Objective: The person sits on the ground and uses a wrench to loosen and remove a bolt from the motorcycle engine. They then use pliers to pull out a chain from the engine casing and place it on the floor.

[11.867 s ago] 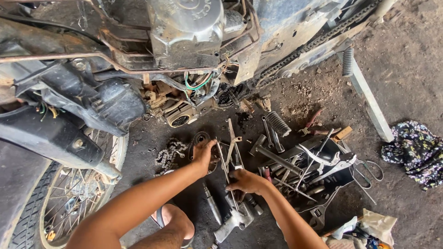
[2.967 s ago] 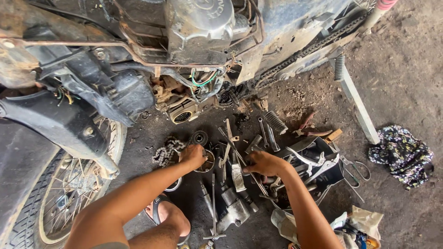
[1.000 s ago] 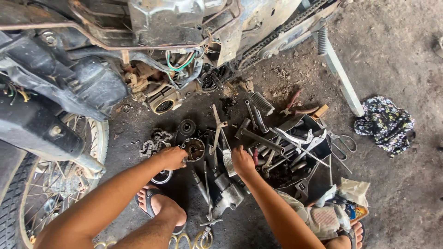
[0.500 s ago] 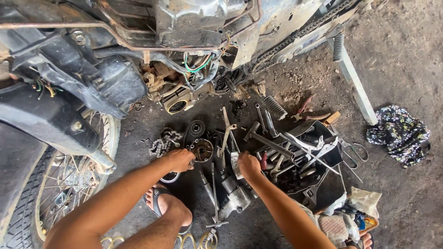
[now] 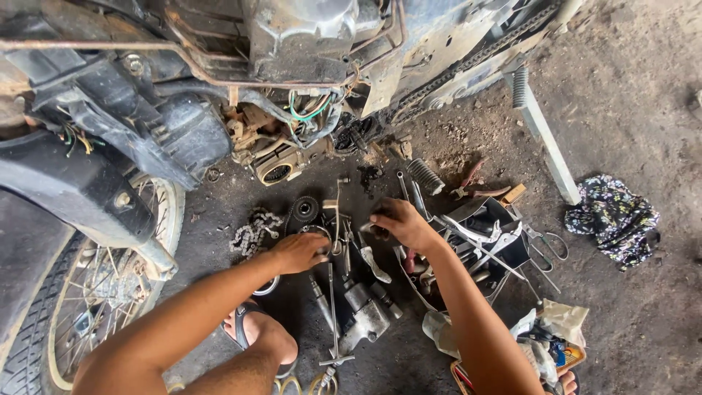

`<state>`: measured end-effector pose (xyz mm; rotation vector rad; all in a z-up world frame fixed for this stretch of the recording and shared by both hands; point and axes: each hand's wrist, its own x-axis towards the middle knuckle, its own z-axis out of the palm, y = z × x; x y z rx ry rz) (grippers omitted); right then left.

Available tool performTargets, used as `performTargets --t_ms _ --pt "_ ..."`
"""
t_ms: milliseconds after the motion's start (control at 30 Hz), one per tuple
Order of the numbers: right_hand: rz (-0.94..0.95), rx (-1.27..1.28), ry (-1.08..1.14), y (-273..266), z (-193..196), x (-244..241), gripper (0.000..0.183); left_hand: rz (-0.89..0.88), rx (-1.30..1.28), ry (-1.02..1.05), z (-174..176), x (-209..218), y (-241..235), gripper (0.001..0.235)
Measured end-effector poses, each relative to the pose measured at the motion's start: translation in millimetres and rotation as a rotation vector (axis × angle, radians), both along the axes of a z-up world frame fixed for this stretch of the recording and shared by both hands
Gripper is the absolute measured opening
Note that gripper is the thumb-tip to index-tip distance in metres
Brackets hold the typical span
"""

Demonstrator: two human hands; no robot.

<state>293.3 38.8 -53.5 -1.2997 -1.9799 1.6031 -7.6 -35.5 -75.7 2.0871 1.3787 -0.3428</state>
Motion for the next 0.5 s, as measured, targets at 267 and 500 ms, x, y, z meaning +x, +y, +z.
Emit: performTargets --t_ms 267,500 --pt "-0.345 -0.297 0.939 -27 69 24 0.028 0.005 0.095 -0.762 29 90 -8 0.077" --pt "-1.136 -0.449 1.169 -43 231 12 0.036 0.264 0.12 -0.537 163 156 1 0.042"
